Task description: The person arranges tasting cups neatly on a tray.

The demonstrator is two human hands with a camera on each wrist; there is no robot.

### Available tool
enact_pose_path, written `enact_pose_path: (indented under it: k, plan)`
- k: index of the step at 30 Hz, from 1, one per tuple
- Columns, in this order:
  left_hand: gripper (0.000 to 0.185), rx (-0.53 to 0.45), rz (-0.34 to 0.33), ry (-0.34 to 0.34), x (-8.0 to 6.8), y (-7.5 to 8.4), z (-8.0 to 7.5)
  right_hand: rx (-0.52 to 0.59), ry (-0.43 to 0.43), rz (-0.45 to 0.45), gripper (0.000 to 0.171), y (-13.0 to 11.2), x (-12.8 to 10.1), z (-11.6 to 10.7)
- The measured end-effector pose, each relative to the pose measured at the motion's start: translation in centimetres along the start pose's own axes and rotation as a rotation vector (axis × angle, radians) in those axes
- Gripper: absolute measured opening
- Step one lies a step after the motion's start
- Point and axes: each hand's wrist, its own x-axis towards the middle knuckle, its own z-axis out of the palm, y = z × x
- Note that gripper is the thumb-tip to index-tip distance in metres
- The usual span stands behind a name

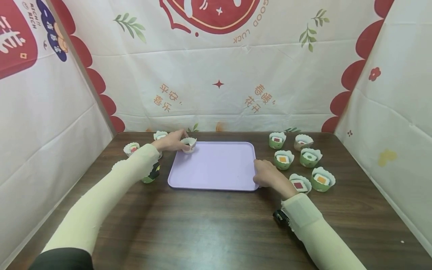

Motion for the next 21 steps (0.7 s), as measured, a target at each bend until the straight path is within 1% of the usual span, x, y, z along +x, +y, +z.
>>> enact_pose_path:
  k: [4,9,12,16,21]
  plan:
    - [0.049,0.013,-0.023,-0.004,0.11,-0.1,0.17,0.005,0.005,-0.004,0.06,-0.03,-0.07,0.0]
    - [0.049,0.016,-0.03,-0.006,0.26,-0.03,0.36,-0.005,0.007,-0.007,0.056,-0.04,-0.09,-0.05]
    - [0.052,0.005,-0.048,-0.024,0.43,0.04,0.41,-0.011,0.005,-0.007,0.059,-0.04,-0.15,-0.06]
    - [0.059,0.001,-0.068,-0.046,0.48,0.22,0.4,-0.01,0.006,-0.003,0.058,0.0,-0.2,-0.1]
    - [0.06,0.03,-0.062,-0.039,0.32,0.41,0.33,0.001,0.001,-0.003,0.056,0.1,-0.15,-0.15]
